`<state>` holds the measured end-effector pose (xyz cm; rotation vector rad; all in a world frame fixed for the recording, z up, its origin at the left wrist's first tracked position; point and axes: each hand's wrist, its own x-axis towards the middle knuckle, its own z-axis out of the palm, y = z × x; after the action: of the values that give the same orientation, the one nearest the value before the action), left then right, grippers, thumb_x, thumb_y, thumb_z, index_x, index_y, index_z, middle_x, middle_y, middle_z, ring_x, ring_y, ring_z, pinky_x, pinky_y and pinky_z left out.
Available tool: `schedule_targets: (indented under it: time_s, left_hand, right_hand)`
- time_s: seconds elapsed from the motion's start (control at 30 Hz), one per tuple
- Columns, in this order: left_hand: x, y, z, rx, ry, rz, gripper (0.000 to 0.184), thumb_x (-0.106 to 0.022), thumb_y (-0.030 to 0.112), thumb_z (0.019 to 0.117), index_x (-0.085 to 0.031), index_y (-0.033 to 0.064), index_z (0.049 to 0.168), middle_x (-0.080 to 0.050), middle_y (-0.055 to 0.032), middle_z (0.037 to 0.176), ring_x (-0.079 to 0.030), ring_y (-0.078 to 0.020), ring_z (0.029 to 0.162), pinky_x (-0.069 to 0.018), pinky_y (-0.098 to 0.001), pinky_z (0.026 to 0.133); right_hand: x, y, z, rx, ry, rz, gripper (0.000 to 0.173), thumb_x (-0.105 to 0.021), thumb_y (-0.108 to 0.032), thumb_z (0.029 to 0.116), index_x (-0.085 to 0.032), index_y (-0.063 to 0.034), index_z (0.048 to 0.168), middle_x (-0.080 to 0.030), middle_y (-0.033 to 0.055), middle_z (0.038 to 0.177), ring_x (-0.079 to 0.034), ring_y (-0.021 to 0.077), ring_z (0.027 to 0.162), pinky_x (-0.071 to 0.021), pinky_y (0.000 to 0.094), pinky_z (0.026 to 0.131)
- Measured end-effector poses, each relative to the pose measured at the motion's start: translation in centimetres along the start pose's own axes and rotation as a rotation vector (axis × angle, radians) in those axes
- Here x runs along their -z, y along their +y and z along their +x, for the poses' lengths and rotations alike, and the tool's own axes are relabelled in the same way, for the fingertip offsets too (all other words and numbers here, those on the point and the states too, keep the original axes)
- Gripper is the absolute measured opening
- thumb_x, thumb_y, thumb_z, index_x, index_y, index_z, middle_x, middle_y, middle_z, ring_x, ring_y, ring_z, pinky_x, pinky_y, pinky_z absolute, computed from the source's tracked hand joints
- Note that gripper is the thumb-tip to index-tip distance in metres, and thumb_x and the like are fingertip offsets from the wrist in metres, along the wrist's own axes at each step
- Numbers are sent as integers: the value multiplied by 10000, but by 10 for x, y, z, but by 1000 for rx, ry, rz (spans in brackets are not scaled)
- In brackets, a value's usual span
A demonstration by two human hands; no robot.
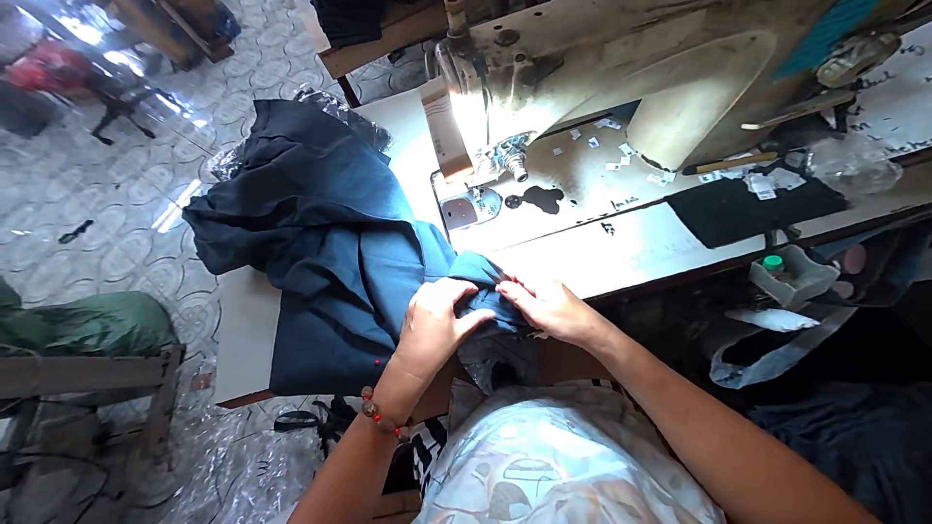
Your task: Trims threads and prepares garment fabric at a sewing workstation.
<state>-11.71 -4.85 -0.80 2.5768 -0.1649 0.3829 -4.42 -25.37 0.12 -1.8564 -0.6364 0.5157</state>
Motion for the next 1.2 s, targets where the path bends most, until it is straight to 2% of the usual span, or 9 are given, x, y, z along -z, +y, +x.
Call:
schedule_targets:
  time_s: [0.2, 0.3, 0.73, 0.9, 1.0, 1.07, 1.13, 1.17, 1.2]
  left_hand:
    - [-5, 6, -2, -22, 58, 71, 66, -768, 129, 892, -790, 81, 932, -751, -81, 983, -715, -244, 942, -578, -430, 859]
    - [-2, 4, -5, -60, 52, 124, 43, -726, 77, 916, -747, 41, 906, -735, -105, 945, -720, -257, 910, -591, -425, 842]
    - [1, -1, -7, -109, 36, 125, 98, -597, 31, 988, -678, -23, 975, -691, -153, 957, -707, -271, 912, -592, -403, 856]
    - [-2, -1, -5, -99, 48, 103, 134, -584, 52, 1000, -693, -26, 997, -705, -158, 1001, -711, -274, 957, -585, -409, 888]
    - [13, 9, -5, 91, 96, -162, 196, -540, 85, 1036, -700, -13, 1092, -708, -99, 1075, -693, -155, 990, -573, -331, 909]
    - [42, 18, -8, 254, 137, -451, 183, -501, 152, 1054, -666, 72, 1056, -668, 19, 875, -630, -49, 775, -544, -260, 734]
    - [74, 20, -24, 216, 23, -695, 223, -436, 323, 1090, -579, 208, 964, -539, 136, 691, -523, 34, 620, -479, -179, 613]
    - [88, 21, -37, 145, -90, -754, 299, -451, 409, 1081, -612, 230, 904, -556, 151, 691, -538, 58, 625, -487, -147, 604]
    - [99, 22, -48, 40, -243, -751, 406, -434, 484, 1072, -664, 219, 867, -630, 133, 766, -598, 50, 729, -518, -159, 691]
  right_hand:
    - [4, -8, -2, 25, -51, -137, 146, -669, -193, 997, -679, -48, 1008, -563, 20, 672, -514, 80, 560, -437, 262, 526]
    - [4, -5, 0, 34, -100, -172, 161, -649, -207, 1004, -648, -60, 939, -545, 23, 669, -513, 94, 568, -437, 280, 534]
    - [-3, -18, 2, -2, -258, -641, 302, -545, -333, 1062, -622, -42, 1080, -624, 102, 794, -663, 275, 781, -534, 470, 700]
    - [-8, -22, 7, -10, -286, -736, 306, -470, -316, 1090, -616, -47, 1075, -634, 124, 826, -677, 306, 833, -528, 483, 708]
    - [-6, -17, 7, 29, -245, -627, 308, -476, -299, 1088, -633, -49, 1003, -616, 108, 760, -663, 285, 766, -522, 478, 676]
    - [5, -14, 5, 42, -142, -372, 245, -557, -277, 1054, -648, -65, 972, -591, 67, 725, -607, 208, 683, -506, 433, 636]
    - [24, -13, -1, 97, 38, -209, 162, -639, -190, 998, -714, -68, 1074, -646, 50, 756, -599, 138, 641, -524, 372, 597]
    - [37, -11, -5, 134, 139, -231, 203, -634, -134, 986, -718, -52, 1152, -669, 76, 787, -608, 149, 640, -534, 372, 586]
    - [52, -7, -6, 153, 228, -315, 249, -609, -66, 982, -691, -26, 1214, -684, 132, 840, -631, 209, 671, -543, 421, 612]
